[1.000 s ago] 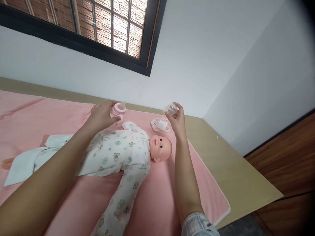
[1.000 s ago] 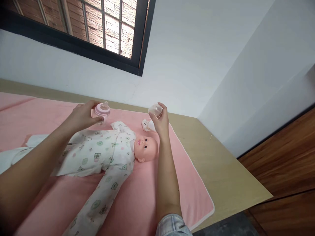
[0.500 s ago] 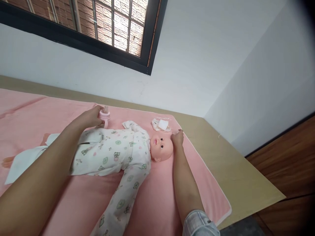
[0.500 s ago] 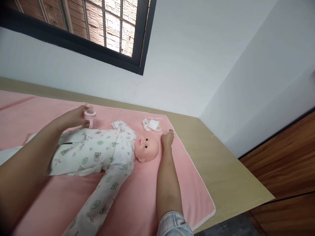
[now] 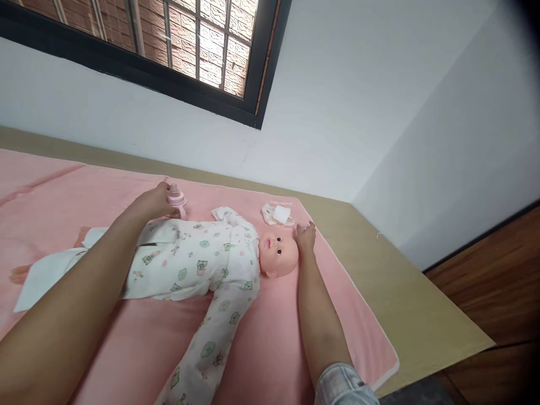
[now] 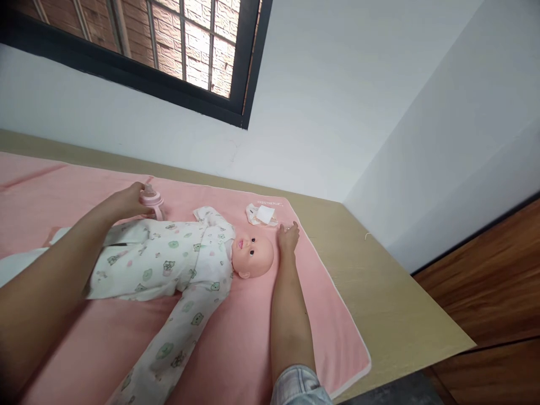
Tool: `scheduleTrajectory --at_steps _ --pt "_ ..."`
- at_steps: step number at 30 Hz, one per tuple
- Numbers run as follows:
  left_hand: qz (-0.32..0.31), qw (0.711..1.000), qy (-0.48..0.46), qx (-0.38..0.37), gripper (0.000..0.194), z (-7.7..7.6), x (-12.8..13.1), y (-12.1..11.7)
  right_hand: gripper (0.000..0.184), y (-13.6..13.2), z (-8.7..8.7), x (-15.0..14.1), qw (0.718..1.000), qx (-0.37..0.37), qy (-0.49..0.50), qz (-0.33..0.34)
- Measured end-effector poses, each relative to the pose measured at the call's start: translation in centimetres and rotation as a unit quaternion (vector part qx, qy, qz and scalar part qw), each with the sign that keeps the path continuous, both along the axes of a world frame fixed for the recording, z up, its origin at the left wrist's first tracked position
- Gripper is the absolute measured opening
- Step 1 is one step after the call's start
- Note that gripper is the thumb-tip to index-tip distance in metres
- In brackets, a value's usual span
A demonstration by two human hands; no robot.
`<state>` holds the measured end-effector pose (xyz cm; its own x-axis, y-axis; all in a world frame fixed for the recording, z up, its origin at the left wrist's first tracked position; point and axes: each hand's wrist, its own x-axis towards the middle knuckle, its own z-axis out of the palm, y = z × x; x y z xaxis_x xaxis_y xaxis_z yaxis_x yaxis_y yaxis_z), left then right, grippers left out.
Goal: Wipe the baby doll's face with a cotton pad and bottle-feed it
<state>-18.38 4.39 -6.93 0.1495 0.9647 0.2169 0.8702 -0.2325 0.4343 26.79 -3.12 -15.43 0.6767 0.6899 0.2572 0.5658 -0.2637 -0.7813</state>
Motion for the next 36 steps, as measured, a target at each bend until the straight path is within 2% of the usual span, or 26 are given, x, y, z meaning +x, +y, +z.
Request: scheduleTrajectory --at_steps 4,15,18,21,24,26,28,31,33,36 --pt "0.019 0.999 0.026 -0.034 0.069 0.4 0.0 -0.1 0.067 0.1 -0.2 0.1 1.000 0.014 0.005 0.004" --pt "-0.009 0.994 0.045 -0.095 0.083 0.6 -2.2 1.5 0.055 0.1 -0.1 0.1 0.996 0.085 -0.028 -0.013" --pt "0.045 0.992 0.067 -0.102 0.098 1.4 -2.7 1.4 0.046 -0.1 0.3 0.0 0.987 0.143 -0.060 -0.035" --pt "0.133 0.984 0.098 -0.074 0.087 3.3 -2.1 0.0 0.041 -0.2 0.8 -0.5 0.973 0.205 -0.103 -0.033" --pt "0.194 0.976 0.098 0.028 0.051 5.7 0.1 -3.0 0.040 0.1 1.0 -1.6 0.965 0.222 -0.137 0.020" --pt "0.180 0.974 0.093 0.098 0.036 6.9 2.4 -5.3 0.039 0.6 0.8 -2.5 0.964 0.203 -0.156 0.069" --pt "0.143 0.977 0.084 0.134 0.031 7.6 5.0 -7.1 0.038 1.1 0.6 -3.4 0.963 0.174 -0.171 0.115" --pt "0.073 0.988 0.061 0.121 0.028 7.8 9.1 -8.5 0.035 1.6 0.4 -4.5 0.960 0.140 -0.176 0.169" --pt "0.018 0.994 0.052 0.089 0.030 7.4 11.7 -8.4 0.032 1.6 0.5 -4.9 0.958 0.128 -0.167 0.197" --pt "-0.097 0.992 0.052 0.061 0.043 6.5 15.2 -7.2 0.028 1.3 0.7 -5.2 0.958 0.111 -0.141 0.222"
